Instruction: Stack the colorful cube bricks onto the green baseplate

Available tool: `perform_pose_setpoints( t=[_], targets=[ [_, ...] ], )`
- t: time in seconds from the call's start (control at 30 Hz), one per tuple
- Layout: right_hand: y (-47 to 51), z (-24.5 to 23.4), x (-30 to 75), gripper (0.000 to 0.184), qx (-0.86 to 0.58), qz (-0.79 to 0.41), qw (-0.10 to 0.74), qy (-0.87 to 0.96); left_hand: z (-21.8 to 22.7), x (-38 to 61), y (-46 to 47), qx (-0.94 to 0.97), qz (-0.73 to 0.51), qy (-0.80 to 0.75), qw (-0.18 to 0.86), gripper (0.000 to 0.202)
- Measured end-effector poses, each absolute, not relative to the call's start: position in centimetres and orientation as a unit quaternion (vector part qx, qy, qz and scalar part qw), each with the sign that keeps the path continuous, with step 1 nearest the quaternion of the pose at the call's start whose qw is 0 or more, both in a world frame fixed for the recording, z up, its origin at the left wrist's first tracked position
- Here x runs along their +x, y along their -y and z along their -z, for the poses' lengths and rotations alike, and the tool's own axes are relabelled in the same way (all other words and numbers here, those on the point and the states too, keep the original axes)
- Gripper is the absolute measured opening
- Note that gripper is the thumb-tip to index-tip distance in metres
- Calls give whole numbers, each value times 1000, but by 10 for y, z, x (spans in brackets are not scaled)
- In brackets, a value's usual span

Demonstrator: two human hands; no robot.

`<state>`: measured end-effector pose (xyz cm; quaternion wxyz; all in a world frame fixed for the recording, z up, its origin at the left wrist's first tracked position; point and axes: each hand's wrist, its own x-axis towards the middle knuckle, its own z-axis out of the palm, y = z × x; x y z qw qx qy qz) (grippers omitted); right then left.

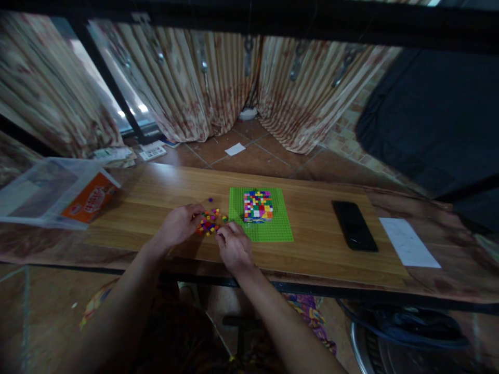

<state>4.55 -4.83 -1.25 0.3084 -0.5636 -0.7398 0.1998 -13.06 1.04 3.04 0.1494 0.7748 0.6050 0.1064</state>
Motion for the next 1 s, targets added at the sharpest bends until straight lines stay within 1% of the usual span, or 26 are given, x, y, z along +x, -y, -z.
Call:
perform_pose_setpoints(
  t=[0.1,0.2,0.33,0.43,0.5,0.57,0.67,0.77,0.83,0.93,1.0],
  targets=[
    [46,13,45,12,-569,-187,284,748,-32,-130,-10,781,-102,-597,150,28],
    [44,15,43,12,-570,-178,280,752,-33,-128,-9,783,-104,-591,165,26],
    [45,17,44,11,-569,-192,313,736,-31,-124,-7,785,-119,-583,171,28],
    [42,14,45,16,-559,-208,350,723,-29,-121,-8,791,-126,-576,165,28],
    [35,7,43,20,-554,-204,355,725,-28,-120,-8,795,-122,-573,161,28],
    [24,-1,38,22,-553,-187,332,741,-29,-120,-9,794,-112,-579,149,30],
    [5,-9,29,22,-564,-160,261,767,-30,-124,-11,782,-97,-602,131,32],
    [-8,-6,23,22,-573,-149,201,780,-30,-132,-15,764,-105,-622,132,33],
    [-11,-1,21,21,-578,-148,182,782,-29,-137,-17,756,-118,-629,135,33],
    [-9,-2,22,21,-577,-150,196,779,-30,-142,-20,746,-125,-640,137,34],
    [-2,-8,26,19,-563,-159,245,773,-32,-145,-20,735,-126,-653,135,34]
  ],
)
